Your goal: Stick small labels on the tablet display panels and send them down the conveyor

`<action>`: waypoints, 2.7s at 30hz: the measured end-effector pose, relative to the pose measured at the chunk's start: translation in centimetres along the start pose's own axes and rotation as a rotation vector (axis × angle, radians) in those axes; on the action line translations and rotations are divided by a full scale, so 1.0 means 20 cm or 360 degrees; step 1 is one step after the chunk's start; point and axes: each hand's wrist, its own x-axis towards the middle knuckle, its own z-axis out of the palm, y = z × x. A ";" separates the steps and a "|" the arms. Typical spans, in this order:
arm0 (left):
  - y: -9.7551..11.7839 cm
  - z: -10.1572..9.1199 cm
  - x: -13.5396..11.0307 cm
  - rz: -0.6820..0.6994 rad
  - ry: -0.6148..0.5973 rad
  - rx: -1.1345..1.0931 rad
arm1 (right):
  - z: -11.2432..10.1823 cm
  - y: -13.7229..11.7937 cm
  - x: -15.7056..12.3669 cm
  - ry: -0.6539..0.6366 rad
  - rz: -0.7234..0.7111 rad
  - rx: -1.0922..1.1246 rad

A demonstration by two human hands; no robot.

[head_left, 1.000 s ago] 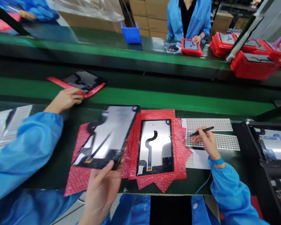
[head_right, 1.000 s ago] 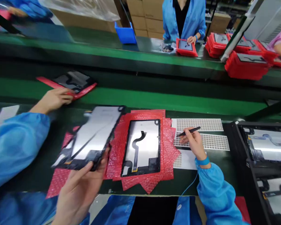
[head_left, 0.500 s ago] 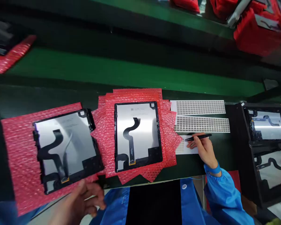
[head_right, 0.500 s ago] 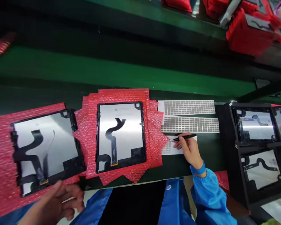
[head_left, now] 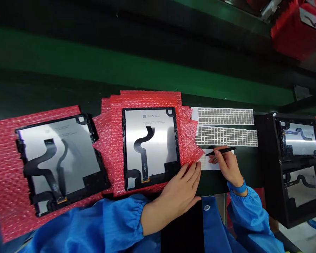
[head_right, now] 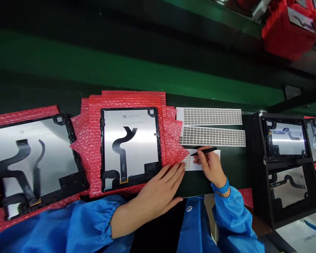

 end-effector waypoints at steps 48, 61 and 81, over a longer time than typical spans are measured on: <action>-0.71 -0.24 -0.45 -0.0886 0.0532 0.0045 | 0.98 -0.56 0.48 -0.0489 0.0056 0.0267; -0.84 -0.39 -0.47 -0.1314 0.0109 -0.0693 | 0.82 -0.50 0.41 -0.0231 -0.0050 0.0569; -1.90 -0.57 0.65 -0.1088 0.1078 -0.1484 | 0.40 -0.47 0.39 0.0627 -0.0511 0.0985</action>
